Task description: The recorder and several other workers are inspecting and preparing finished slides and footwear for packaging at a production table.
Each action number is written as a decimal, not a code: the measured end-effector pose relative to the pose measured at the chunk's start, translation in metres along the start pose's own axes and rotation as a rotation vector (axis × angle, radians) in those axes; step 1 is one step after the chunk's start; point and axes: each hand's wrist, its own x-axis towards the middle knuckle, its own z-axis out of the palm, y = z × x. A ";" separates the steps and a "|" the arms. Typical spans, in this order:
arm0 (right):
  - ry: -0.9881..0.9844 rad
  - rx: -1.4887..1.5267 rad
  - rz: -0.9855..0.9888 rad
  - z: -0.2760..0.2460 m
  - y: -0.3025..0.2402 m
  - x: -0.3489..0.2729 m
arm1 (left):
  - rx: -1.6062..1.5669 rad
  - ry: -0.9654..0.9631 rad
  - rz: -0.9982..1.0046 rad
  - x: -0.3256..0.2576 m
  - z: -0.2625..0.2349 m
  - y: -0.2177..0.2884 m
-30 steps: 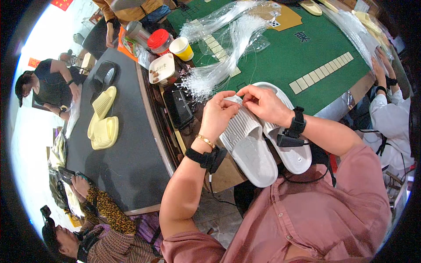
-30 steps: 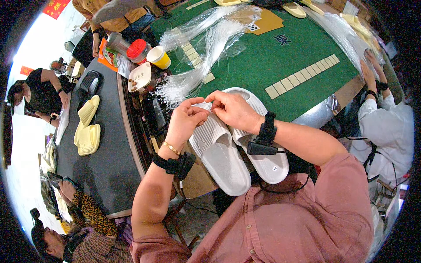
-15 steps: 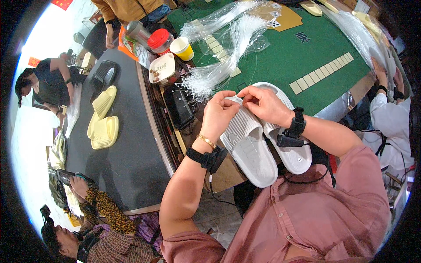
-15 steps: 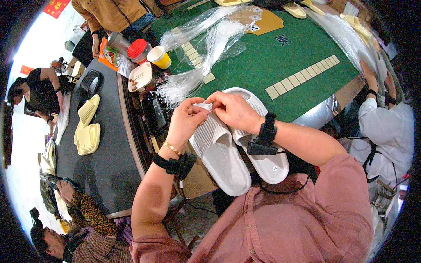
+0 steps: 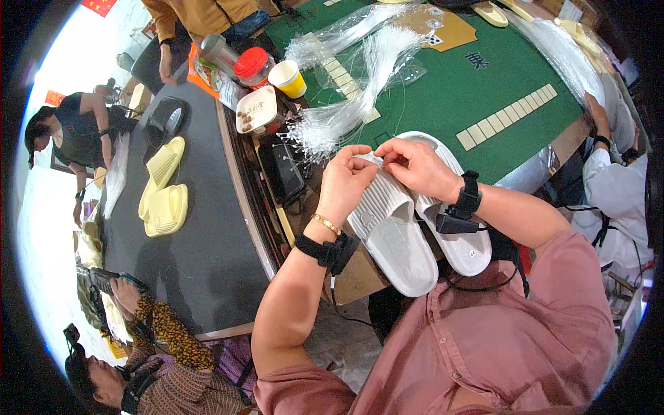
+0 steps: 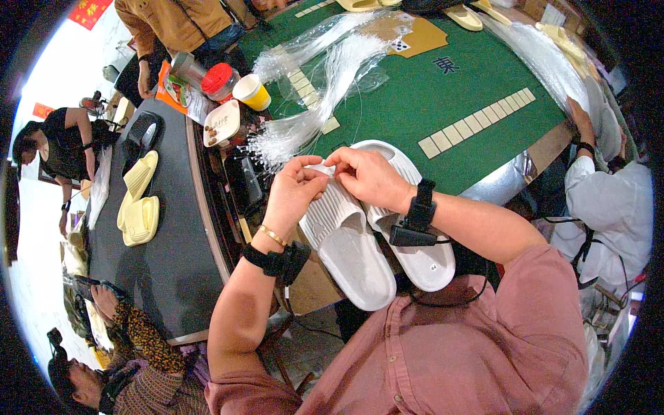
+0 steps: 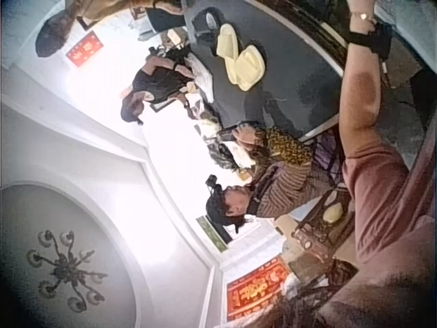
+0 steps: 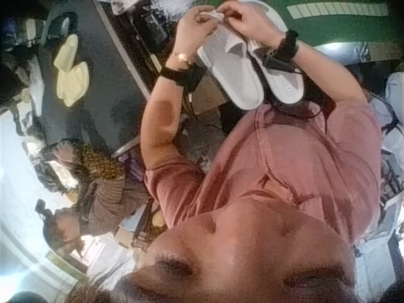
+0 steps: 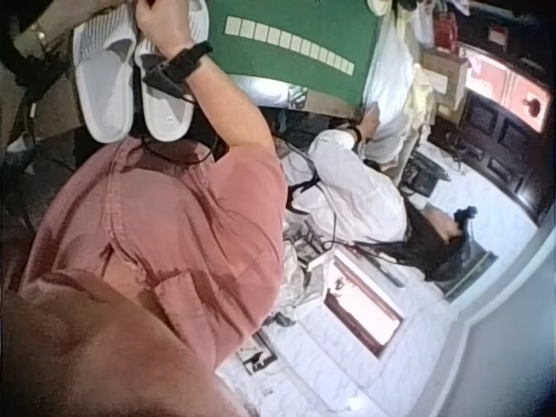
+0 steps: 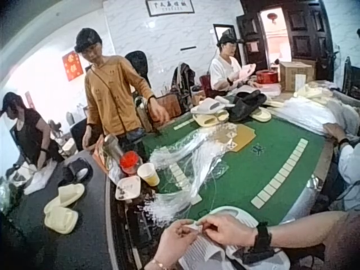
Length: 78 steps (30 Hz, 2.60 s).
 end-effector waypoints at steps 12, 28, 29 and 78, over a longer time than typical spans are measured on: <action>0.011 -0.015 -0.003 0.001 0.000 0.000 | -0.072 -0.011 -0.043 -0.001 0.000 0.003; 0.025 -0.001 -0.007 0.001 -0.001 0.000 | -0.042 0.036 0.000 -0.002 0.003 0.002; 0.027 -0.005 -0.009 0.001 -0.001 0.000 | -0.047 0.038 0.005 -0.002 0.003 0.001; 0.021 -0.010 0.025 0.003 0.000 0.001 | 0.124 0.141 0.057 -0.002 0.007 0.001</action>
